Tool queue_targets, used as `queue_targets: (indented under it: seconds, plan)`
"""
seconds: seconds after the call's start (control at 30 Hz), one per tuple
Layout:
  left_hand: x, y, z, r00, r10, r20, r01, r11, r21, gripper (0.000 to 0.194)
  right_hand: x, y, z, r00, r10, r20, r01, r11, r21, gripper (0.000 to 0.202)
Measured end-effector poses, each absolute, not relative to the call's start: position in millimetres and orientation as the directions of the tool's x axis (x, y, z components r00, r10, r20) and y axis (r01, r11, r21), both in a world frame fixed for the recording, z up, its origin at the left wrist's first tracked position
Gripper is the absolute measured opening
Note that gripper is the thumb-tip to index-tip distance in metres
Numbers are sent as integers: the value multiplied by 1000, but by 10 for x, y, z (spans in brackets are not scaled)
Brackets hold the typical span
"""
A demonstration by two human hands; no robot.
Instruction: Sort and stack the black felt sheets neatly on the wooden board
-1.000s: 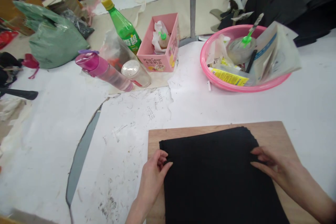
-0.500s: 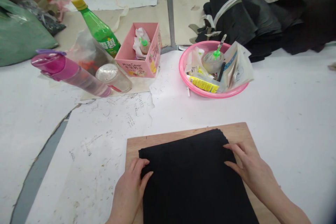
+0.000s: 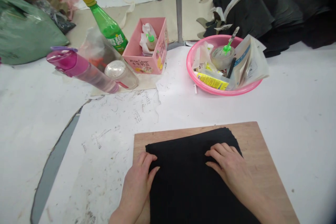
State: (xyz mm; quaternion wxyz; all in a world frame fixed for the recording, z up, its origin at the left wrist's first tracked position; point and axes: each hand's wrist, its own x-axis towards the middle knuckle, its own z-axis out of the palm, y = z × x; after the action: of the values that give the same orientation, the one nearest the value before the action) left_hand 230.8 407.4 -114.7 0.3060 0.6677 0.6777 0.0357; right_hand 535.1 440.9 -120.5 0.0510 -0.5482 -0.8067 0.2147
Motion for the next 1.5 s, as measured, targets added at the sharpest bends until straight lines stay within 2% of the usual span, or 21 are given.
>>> queue_targets:
  seconds: [0.1, 0.23, 0.33, 0.63, 0.83, 1.0, 1.13, 1.33, 1.5]
  plan:
    - [2310, 4075, -1154, 127, 942, -310, 890, 30, 455, 15, 5350, 4417, -1181, -412, 897, -160, 863, 328, -383, 11]
    - [2314, 4096, -1134, 189, 943, -273, 892, -49, 449, 21, 5344, 4385, -1162, -424, 900, -101, 861, 366, -354, 16]
    - [2311, 4118, -1113, 210, 934, -289, 890, -60, 451, 23, 5340, 4361, -1175, -434, 896, -87, 853, 378, -360, 15]
    - [2307, 4138, -1112, 255, 914, -315, 893, -98, 439, 25, 5303, 4432, -1185, -473, 861, -189, 834, 368, -412, 3]
    - [2307, 4163, -1074, 280, 913, -297, 891, -132, 434, 24, 5311, 4413, -1183, -462, 870, -174, 840, 367, -399, 20]
    - [2316, 4160, -1072, 276, 915, -296, 890, -126, 438, 23, 5308, 4418, -1184, -469, 866, -173, 827, 362, -429, 7]
    - [2320, 4165, -1082, 290, 916, -277, 893, -155, 422, 25, 5308, 4412, -1169, -512, 850, -121, 801, 423, -423, 9]
    - [2319, 4217, -1035, 400, 873, -277, 887, -293, 357, 47, 5398, 4313, -1167, -629, 776, 31, 695, 580, -425, 17]
    - [2339, 4266, -987, 476, 835, -277, 859, -373, 351, 49, 5498, 4221, -1223, -662, 749, 37, 670, 613, -420, 20]
